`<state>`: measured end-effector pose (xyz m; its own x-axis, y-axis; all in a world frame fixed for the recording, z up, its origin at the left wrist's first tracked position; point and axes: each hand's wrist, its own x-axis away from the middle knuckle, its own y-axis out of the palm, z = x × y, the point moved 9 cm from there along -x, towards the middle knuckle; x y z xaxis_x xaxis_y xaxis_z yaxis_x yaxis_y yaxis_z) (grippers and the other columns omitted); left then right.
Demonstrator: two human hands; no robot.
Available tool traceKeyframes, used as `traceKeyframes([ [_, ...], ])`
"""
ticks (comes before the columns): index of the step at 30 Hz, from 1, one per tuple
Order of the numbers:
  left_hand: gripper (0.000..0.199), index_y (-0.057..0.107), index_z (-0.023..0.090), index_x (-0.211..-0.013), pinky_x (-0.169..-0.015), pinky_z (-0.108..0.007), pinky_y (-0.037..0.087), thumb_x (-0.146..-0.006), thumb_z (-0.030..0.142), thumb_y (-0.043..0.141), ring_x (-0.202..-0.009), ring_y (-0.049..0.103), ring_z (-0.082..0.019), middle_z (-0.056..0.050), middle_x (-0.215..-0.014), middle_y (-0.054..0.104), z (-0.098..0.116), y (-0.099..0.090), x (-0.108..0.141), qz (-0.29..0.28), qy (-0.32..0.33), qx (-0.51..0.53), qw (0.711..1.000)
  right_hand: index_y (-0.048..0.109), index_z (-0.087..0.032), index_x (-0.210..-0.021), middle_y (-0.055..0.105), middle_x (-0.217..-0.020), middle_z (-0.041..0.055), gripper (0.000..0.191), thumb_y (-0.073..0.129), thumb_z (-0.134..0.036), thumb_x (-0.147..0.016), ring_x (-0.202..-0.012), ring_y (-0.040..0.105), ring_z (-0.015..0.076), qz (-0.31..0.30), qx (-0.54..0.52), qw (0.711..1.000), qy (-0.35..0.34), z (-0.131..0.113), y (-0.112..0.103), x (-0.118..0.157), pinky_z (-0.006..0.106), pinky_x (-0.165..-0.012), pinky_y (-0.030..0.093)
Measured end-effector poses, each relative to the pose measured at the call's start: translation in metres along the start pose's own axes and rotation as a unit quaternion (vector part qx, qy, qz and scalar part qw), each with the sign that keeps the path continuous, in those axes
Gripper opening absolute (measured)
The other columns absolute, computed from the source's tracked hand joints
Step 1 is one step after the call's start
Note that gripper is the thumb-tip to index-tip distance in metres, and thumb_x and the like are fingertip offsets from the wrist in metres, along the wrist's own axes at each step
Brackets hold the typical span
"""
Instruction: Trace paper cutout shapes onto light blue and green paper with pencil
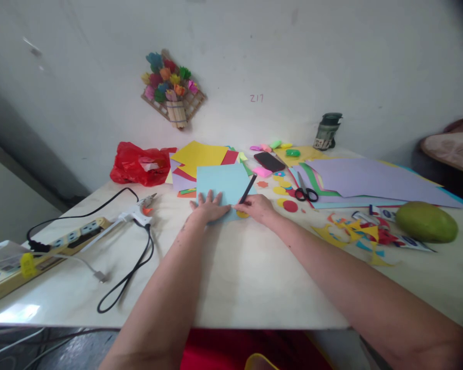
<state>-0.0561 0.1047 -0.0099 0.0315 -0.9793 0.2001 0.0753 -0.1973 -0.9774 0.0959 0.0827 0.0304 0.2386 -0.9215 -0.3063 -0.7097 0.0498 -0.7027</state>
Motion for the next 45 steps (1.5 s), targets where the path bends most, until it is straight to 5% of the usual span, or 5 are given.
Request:
traceKeyframes([
  [45, 0.079, 0.006, 0.037, -0.128, -0.087, -0.061, 0.003, -0.06, 0.075, 0.015, -0.119, -0.01, -0.035, 0.004, -0.137, -0.005, 0.0008, -0.0014, 0.0017, 0.001, 0.006, 0.0, 1.0, 0.062, -0.02, -0.074, 0.064, -0.065, 0.0011, 0.037, 0.047, -0.053, -0.066, -0.063, 0.058, 0.0113, -0.01, -0.058, 0.998, 0.003, 0.0063, 0.0032, -0.0025, 0.019, -0.055, 0.042],
])
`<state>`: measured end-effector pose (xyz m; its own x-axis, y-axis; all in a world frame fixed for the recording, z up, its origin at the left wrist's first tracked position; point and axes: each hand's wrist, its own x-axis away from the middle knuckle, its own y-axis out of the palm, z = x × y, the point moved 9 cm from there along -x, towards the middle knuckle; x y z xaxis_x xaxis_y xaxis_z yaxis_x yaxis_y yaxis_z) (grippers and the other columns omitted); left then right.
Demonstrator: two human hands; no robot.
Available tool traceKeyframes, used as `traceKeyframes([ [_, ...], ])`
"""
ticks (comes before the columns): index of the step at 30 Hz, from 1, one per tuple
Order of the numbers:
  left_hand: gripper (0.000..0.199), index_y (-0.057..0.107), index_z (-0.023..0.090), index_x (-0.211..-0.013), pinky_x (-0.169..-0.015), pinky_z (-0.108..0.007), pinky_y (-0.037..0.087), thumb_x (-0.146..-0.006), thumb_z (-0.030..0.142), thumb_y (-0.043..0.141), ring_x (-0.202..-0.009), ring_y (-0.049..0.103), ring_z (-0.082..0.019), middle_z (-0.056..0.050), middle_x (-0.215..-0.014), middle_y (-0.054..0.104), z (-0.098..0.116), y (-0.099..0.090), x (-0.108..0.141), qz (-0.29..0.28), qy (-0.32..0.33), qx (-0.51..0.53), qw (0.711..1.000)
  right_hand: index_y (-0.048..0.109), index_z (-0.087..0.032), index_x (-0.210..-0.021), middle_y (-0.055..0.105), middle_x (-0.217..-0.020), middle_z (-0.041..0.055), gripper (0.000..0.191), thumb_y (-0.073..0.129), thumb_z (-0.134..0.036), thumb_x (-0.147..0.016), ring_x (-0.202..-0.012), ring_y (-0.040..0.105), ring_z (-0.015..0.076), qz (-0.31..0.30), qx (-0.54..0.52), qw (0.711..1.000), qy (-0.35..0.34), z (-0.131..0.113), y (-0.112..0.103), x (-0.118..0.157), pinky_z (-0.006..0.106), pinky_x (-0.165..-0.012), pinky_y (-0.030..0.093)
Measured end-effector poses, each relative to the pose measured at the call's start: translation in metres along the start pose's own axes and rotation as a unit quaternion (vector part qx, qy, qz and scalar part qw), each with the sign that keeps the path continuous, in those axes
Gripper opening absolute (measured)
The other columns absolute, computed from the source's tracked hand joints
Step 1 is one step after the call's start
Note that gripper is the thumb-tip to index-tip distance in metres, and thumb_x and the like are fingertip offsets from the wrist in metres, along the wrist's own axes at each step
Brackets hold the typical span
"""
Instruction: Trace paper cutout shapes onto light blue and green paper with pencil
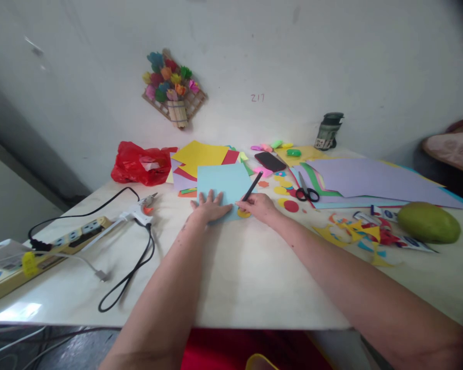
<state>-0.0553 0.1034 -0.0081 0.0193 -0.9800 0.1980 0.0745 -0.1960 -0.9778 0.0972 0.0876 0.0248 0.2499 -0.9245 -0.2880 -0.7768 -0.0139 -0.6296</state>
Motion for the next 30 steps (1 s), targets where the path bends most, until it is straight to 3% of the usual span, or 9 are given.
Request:
traceKeyframes([
  [12, 0.089, 0.003, 0.033, -0.13, -0.087, -0.062, 0.004, -0.056, 0.076, 0.026, -0.119, -0.01, -0.035, 0.002, -0.136, -0.007, 0.004, 0.0, 0.004, -0.012, 0.023, -0.031, 0.999, 0.06, -0.02, -0.073, 0.064, -0.063, 0.0, 0.031, 0.047, -0.048, -0.069, -0.057, 0.057, 0.0096, 0.01, 0.005, 1.0, 0.0, 0.002, 0.001, -0.003, 0.019, -0.055, 0.042],
  [19, 0.087, 0.005, 0.031, -0.13, -0.088, -0.061, 0.001, -0.058, 0.074, 0.026, -0.119, -0.013, -0.034, 0.002, -0.136, -0.008, 0.013, -0.001, 0.007, 0.01, 0.028, -0.043, 0.999, 0.062, -0.023, -0.077, 0.064, -0.064, -0.0002, 0.031, 0.048, -0.049, -0.068, -0.062, 0.058, 0.011, 0.016, 0.035, 0.999, -0.012, 0.001, 0.0, -0.005, 0.019, -0.054, 0.041],
  [30, 0.092, 0.003, 0.03, -0.13, -0.089, -0.06, 0.003, -0.055, 0.075, 0.029, -0.119, -0.011, -0.034, 0.003, -0.136, -0.009, 0.016, 0.0, 0.011, -0.01, 0.033, -0.047, 0.998, 0.063, -0.023, -0.074, 0.065, -0.066, -0.0002, 0.03, 0.051, -0.049, -0.065, -0.064, 0.059, 0.012, 0.011, 0.022, 1.0, 0.009, 0.001, -0.002, -0.002, 0.019, -0.053, 0.041],
])
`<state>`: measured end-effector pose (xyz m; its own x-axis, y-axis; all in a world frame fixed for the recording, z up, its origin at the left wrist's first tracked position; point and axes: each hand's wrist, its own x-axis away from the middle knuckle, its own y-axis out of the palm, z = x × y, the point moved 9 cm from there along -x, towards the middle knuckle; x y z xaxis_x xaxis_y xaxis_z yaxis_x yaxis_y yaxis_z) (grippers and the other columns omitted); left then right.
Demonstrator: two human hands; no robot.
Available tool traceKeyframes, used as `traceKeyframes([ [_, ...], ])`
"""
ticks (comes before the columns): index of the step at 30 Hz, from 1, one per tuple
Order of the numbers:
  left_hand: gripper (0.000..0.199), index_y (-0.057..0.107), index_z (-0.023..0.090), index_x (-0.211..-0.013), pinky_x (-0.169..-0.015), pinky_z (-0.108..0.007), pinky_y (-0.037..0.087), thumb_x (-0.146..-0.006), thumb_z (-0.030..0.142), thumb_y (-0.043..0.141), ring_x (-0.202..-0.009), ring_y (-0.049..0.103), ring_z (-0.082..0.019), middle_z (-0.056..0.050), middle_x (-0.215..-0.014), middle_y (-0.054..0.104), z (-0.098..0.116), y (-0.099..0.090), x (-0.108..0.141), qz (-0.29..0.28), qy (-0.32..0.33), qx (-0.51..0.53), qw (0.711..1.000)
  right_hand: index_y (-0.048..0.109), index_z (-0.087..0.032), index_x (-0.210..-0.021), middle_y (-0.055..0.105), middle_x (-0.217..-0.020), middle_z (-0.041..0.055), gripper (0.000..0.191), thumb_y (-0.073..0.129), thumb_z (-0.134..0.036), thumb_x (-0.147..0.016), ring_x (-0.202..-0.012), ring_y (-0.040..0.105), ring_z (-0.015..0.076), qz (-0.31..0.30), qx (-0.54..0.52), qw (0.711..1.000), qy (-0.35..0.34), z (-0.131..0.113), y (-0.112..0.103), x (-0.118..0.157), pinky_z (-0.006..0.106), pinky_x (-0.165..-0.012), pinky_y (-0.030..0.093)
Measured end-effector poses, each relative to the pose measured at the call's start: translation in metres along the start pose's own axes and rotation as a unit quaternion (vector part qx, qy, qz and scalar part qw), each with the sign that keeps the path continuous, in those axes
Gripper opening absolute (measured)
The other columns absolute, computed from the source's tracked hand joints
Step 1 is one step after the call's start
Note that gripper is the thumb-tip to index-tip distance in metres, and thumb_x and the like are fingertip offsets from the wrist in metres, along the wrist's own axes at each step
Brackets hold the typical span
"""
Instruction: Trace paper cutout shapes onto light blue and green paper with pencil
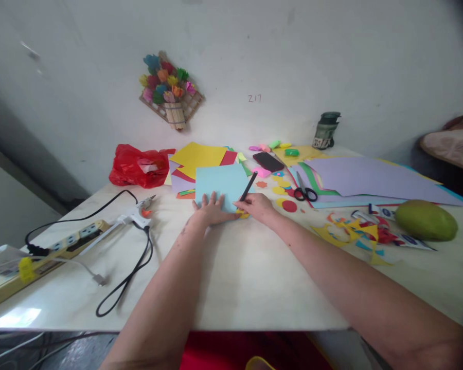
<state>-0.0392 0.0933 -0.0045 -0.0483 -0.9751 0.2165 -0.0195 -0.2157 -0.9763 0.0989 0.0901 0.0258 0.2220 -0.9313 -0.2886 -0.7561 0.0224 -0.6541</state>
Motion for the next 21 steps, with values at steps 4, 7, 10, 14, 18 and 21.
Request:
traceKeyframes([
  [4, 0.089, 0.003, 0.031, -0.13, -0.088, -0.061, 0.001, -0.057, 0.074, 0.027, -0.12, -0.009, -0.034, 0.003, -0.136, -0.008, 0.001, 0.001, 0.003, -0.014, -0.002, -0.007, 1.0, 0.063, -0.023, -0.073, 0.065, -0.068, 0.0003, 0.031, 0.051, -0.049, -0.065, -0.065, 0.059, 0.0125, 0.001, 0.008, 1.0, -0.008, -0.003, -0.002, 0.001, 0.019, -0.053, 0.04],
  [7, 0.086, 0.004, 0.033, -0.13, -0.087, -0.062, 0.001, -0.057, 0.074, 0.026, -0.12, -0.008, -0.035, 0.003, -0.136, -0.007, 0.001, 0.001, 0.004, -0.01, -0.003, -0.013, 1.0, 0.063, -0.022, -0.072, 0.065, -0.069, 0.0003, 0.032, 0.05, -0.05, -0.065, -0.064, 0.058, 0.0124, 0.0, 0.015, 1.0, -0.012, -0.004, -0.001, 0.001, 0.019, -0.052, 0.039],
  [10, 0.085, 0.005, 0.034, -0.129, -0.086, -0.062, 0.005, -0.057, 0.075, 0.025, -0.12, -0.006, -0.036, 0.004, -0.137, -0.004, 0.004, -0.002, 0.007, -0.003, -0.001, -0.017, 1.0, 0.063, -0.022, -0.072, 0.064, -0.067, 0.0005, 0.033, 0.049, -0.051, -0.065, -0.062, 0.058, 0.0118, -0.004, 0.027, 1.0, -0.011, -0.004, -0.001, 0.0, 0.019, -0.051, 0.038],
  [14, 0.086, 0.006, 0.035, -0.129, -0.084, -0.063, 0.013, -0.056, 0.076, 0.025, -0.119, -0.005, -0.039, 0.003, -0.137, -0.003, 0.008, -0.005, 0.015, -0.017, -0.008, -0.014, 1.0, 0.064, -0.023, -0.071, 0.064, -0.065, -0.0002, 0.034, 0.049, -0.053, -0.064, -0.06, 0.056, 0.0108, -0.009, 0.043, 0.999, -0.016, -0.006, -0.001, -0.001, 0.018, -0.049, 0.036],
  [18, 0.088, 0.006, 0.033, -0.13, -0.082, -0.064, 0.017, -0.055, 0.076, 0.025, -0.119, -0.006, -0.04, 0.002, -0.137, -0.004, 0.011, -0.007, 0.018, -0.03, -0.013, -0.004, 0.999, 0.064, -0.023, -0.072, 0.063, -0.065, -0.0006, 0.036, 0.048, -0.054, -0.063, -0.059, 0.055, 0.0099, -0.017, 0.049, 0.998, -0.023, -0.008, -0.001, -0.002, 0.018, -0.049, 0.034],
  [21, 0.088, 0.005, 0.033, -0.13, -0.08, -0.065, 0.017, -0.056, 0.075, 0.025, -0.118, -0.007, -0.04, 0.002, -0.137, -0.005, 0.01, -0.006, 0.017, -0.031, -0.011, -0.007, 0.999, 0.064, -0.023, -0.073, 0.063, -0.065, -0.0006, 0.039, 0.048, -0.056, -0.062, -0.058, 0.054, 0.0098, -0.022, 0.056, 0.998, -0.015, -0.007, -0.001, -0.003, 0.018, -0.049, 0.033],
])
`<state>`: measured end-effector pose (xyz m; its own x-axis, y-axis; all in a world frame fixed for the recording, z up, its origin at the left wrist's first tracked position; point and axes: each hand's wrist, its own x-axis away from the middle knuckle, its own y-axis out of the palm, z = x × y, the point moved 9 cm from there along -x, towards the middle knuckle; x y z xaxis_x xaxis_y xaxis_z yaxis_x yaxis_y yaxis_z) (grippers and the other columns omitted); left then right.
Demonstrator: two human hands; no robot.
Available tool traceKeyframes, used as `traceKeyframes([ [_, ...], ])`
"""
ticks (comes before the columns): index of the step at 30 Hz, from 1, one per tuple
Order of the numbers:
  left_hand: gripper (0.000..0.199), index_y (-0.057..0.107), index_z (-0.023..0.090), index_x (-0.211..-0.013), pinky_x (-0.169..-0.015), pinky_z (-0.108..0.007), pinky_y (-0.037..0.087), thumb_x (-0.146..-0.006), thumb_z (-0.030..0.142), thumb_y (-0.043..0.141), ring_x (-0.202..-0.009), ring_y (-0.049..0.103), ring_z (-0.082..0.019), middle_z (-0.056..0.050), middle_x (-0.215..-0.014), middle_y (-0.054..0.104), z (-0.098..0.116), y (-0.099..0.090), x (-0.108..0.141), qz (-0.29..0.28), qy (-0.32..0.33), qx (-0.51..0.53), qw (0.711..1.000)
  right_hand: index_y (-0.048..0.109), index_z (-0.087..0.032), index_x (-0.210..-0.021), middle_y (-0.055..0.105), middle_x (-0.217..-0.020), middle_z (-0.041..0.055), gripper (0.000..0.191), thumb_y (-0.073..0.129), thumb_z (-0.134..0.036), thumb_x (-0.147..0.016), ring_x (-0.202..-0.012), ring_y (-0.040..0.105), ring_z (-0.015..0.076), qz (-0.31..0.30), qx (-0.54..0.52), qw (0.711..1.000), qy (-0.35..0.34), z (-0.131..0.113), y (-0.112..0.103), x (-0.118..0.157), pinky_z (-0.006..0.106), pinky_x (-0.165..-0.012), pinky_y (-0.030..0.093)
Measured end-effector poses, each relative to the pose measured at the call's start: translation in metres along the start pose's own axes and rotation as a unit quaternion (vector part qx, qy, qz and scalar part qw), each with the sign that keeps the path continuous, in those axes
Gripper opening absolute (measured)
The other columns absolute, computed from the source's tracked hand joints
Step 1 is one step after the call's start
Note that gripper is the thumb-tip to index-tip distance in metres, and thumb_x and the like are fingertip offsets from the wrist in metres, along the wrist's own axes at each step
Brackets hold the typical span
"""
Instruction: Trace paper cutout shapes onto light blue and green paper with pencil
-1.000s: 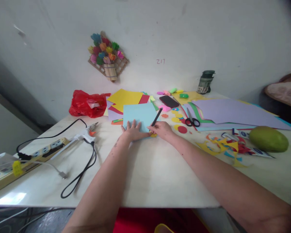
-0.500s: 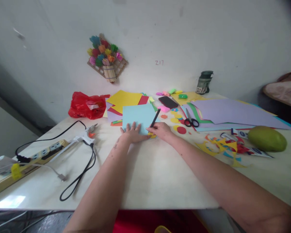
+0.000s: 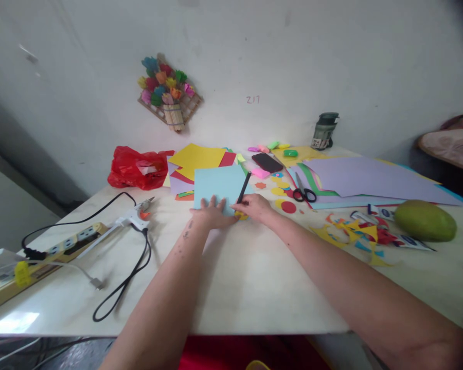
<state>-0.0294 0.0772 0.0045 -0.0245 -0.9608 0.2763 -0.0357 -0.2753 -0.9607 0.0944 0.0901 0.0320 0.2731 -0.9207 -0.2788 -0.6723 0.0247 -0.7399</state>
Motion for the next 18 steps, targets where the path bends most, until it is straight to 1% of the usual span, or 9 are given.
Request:
traceKeyframes([
  [5, 0.087, 0.004, 0.034, -0.129, -0.08, -0.064, 0.019, -0.055, 0.076, 0.024, -0.119, -0.008, -0.039, 0.003, -0.137, -0.006, -0.0006, 0.0016, -0.0008, -0.005, -0.003, 0.001, 1.0, 0.064, -0.023, -0.073, 0.063, -0.065, -0.0011, 0.041, 0.046, -0.059, -0.062, -0.058, 0.053, 0.0097, -0.006, 0.004, 1.0, -0.004, -0.0024, 0.0014, -0.0006, 0.018, -0.048, 0.032],
  [10, 0.09, 0.004, 0.033, -0.13, -0.08, -0.065, 0.018, -0.053, 0.077, 0.024, -0.118, -0.008, -0.039, 0.003, -0.137, -0.006, -0.0001, 0.0013, 0.0002, -0.005, -0.006, 0.004, 1.0, 0.064, -0.023, -0.069, 0.062, -0.062, -0.0017, 0.042, 0.046, -0.06, -0.061, -0.057, 0.053, 0.0094, -0.005, 0.014, 1.0, -0.004, -0.0033, 0.0009, -0.0002, 0.018, -0.047, 0.031],
  [18, 0.088, 0.003, 0.033, -0.13, -0.079, -0.066, 0.017, -0.056, 0.075, 0.025, -0.118, -0.009, -0.04, 0.002, -0.137, -0.007, 0.0, 0.0019, -0.0004, -0.01, -0.005, 0.004, 1.0, 0.064, -0.024, -0.07, 0.062, -0.061, -0.0017, 0.042, 0.046, -0.06, -0.061, -0.057, 0.053, 0.0098, -0.012, 0.023, 1.0, 0.001, -0.0034, 0.0015, -0.0003, 0.019, -0.047, 0.031],
])
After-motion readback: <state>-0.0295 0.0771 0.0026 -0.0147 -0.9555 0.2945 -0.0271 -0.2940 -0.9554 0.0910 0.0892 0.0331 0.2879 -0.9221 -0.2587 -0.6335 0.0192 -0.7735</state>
